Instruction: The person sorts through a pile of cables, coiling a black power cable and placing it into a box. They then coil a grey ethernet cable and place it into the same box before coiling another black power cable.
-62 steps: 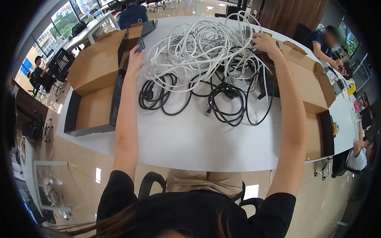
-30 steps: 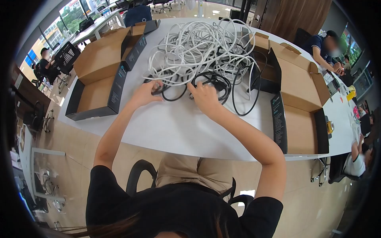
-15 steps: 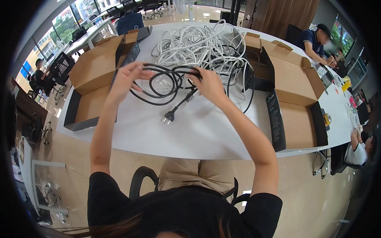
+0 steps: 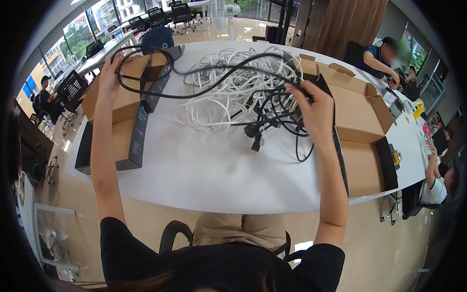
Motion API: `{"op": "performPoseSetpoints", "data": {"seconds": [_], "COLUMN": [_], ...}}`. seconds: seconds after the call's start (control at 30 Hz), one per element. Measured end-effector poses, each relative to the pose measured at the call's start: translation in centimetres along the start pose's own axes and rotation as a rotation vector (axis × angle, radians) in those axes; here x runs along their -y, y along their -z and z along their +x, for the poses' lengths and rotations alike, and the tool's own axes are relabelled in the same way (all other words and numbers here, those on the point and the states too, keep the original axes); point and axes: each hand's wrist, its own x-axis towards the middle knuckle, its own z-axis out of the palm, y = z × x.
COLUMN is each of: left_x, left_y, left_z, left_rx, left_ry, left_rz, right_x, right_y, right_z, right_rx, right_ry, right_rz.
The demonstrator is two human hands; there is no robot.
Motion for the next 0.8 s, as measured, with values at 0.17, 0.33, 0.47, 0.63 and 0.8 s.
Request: {"op": "performPoseSetpoints", "data": {"seconds": [0.17, 0.33, 0.47, 0.63, 0.8], "left_x": [0.0, 2.5, 5.8, 11.7, 17.8], "left_y": [0.8, -2.0, -4.7, -10.3, -14.5], "left_z": [4.6, 6.6, 8.5, 7.3, 3.0], "left_rx": [-0.013, -0.045, -0.018, -0.009, 0.222], "left_ry": [-0.01, -0.032, -0.074, -0.265, -0.492], "left_rz": [0.069, 0.041, -0.119, 0.063, 0.355], "right_x": [4.1, 5.7, 2.2, -4.7, -20.1], "right_y": [4.8, 6.4, 5.6, -2.5, -11.8], "right_z": [2.8, 9.2, 16.1, 20.8, 20.8], "right_rx": [-0.149, -0.227, -0.18, -0.16, 0.273], "right_ry": [0.157, 0.331, 0.368, 0.347, 0.103], "right_rz": [-0.235, -0.433, -0.408, -0.39, -0.337]}}
